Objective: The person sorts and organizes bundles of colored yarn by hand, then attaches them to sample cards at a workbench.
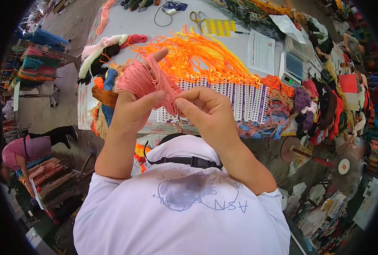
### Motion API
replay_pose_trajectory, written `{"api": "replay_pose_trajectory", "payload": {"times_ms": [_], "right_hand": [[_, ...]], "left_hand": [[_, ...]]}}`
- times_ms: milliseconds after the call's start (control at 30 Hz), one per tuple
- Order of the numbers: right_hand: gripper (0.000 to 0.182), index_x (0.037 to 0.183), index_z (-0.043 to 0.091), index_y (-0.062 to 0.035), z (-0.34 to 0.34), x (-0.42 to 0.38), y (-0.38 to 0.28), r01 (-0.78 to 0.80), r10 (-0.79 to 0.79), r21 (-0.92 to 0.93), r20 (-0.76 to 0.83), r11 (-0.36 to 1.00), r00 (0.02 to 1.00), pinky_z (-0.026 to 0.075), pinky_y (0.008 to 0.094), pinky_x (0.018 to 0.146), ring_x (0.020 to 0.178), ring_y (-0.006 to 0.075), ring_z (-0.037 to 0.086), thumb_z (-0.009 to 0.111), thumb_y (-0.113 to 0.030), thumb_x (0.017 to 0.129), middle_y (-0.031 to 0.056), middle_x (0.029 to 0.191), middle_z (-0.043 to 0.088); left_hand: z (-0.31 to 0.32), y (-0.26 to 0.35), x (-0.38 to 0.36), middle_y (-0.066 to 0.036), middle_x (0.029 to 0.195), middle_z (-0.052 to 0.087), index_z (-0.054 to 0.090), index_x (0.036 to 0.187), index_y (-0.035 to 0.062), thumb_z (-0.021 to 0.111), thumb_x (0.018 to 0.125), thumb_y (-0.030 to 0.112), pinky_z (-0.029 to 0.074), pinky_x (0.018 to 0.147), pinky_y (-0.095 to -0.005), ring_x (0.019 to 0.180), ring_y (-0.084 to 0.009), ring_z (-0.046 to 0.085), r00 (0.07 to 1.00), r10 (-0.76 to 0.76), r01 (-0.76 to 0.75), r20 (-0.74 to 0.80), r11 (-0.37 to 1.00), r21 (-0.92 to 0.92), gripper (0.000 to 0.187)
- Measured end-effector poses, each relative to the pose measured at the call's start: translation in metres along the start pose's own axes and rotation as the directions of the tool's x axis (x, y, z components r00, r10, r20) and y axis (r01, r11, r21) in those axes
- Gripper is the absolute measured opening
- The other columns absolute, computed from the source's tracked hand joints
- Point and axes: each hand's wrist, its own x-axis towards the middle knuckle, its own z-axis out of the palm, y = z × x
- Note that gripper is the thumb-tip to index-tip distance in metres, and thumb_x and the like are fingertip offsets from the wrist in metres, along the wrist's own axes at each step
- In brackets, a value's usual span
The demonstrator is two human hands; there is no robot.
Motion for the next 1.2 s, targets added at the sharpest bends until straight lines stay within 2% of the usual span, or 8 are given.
{"api": "replay_pose_trajectory", "payload": {"times_ms": [67,133,233,333,467,667,967,1200], "right_hand": [[0.01,0.092,0.061,-0.0001,0.006,0.001,-0.002,0.012,-0.012,-0.018,-0.004,1.0,1.0,0.044,0.0181,0.062,0.071,0.0055,0.056,0.062,-0.006,0.084,0.0026,0.08,0.063],[0.01,0.092,0.062,-0.0011,0.017,0.002,-0.007,0.18,-0.177,0.102,-0.039,0.978,0.983,0.039,0.0171,0.054,0.063,0.0023,0.051,0.061,-0.007,0.084,-0.0007,0.074,0.061],[0.01,0.093,0.061,-0.0005,0.01,0.003,-0.009,0.125,-0.126,0.092,0.003,0.988,0.992,0.037,0.0179,0.051,0.061,0.0014,0.049,0.059,-0.007,0.085,-0.0024,0.071,0.06],[0.011,0.094,0.061,0.0006,0.0,0.001,-0.007,0.062,-0.06,-0.007,0.121,0.998,0.991,0.036,0.0171,0.052,0.061,0.0015,0.049,0.058,-0.006,0.086,-0.0015,0.073,0.06],[0.011,0.093,0.06,0.0014,0.001,0.001,-0.008,0.008,-0.014,0.049,0.127,0.999,0.992,0.034,0.0157,0.05,0.06,0.0006,0.047,0.057,-0.006,0.086,-0.0007,0.073,0.059],[0.01,0.094,0.058,0.0015,-0.005,0.0,-0.012,-0.005,0.001,0.022,0.153,1.0,0.988,0.033,0.0158,0.049,0.06,0.0003,0.047,0.054,-0.006,0.087,-0.0006,0.073,0.059],[0.01,0.094,0.057,0.002,-0.007,-0.004,-0.018,0.02,-0.025,0.03,0.18,0.999,0.983,0.041,0.0166,0.059,0.071,0.0033,0.053,0.053,-0.002,0.085,0.0036,0.082,0.062],[0.011,0.094,0.057,0.002,-0.008,-0.003,-0.02,-0.004,-0.013,0.084,0.191,0.996,0.981,0.044,0.018,0.064,0.075,0.0052,0.056,0.053,-0.002,0.085,0.0055,0.085,0.063]], "left_hand": [[-0.006,0.0,-0.001,-0.002,0.083,0.057,0.032,0.133,-0.0046,0.064,0.069,0.001,0.043,0.08,-0.0254,0.08,-0.0088,0.054,0.999,0.047,-0.047,-0.009,0.999,-0.028,0.071],[-0.012,0.002,-0.003,-0.003,0.084,0.057,0.033,0.131,-0.0062,0.062,0.067,-0.001,0.043,0.08,-0.0256,0.081,-0.01,0.054,0.993,0.001,0.028,0.12,0.972,-0.234,0.07],[-0.017,-0.003,-0.004,-0.003,0.083,0.057,0.032,0.132,-0.0073,0.063,0.068,0.001,0.043,0.081,-0.0261,0.08,-0.0104,0.054,0.993,0.038,-0.008,0.112,0.966,-0.258,0.071],[-0.002,-0.004,-0.007,-0.004,0.083,0.057,0.029,0.133,-0.0071,0.065,0.071,0.002,0.044,0.076,-0.026,0.079,-0.0105,0.055,0.994,0.089,-0.097,-0.068,0.987,-0.127,0.073],[0.008,-0.004,-0.012,-0.005,0.082,0.058,0.025,0.136,-0.0065,0.067,0.074,0.0,0.045,0.071,-0.0221,0.076,-0.009,0.055,0.993,0.117,-0.117,-0.029,0.993,0.016,0.075],[0.017,-0.002,-0.018,-0.004,0.083,0.059,0.027,0.135,-0.0063,0.067,0.073,-0.001,0.046,0.073,-0.0219,0.077,-0.0082,0.056,0.988,0.066,-0.067,-0.139,0.998,-0.003,0.074],[0.017,-0.001,-0.018,-0.005,0.085,0.06,0.028,0.135,-0.0054,0.068,0.074,0.002,0.046,0.074,-0.0227,0.079,-0.0098,0.058,0.994,0.01,-0.022,-0.106,0.993,-0.112,0.074],[0.011,-0.001,-0.015,-0.003,0.085,0.06,0.032,0.133,-0.0048,0.069,0.073,0.002,0.047,0.073,-0.0229,0.079,-0.0092,0.058,0.996,-0.013,0.006,-0.089,0.997,-0.077,0.07]]}}
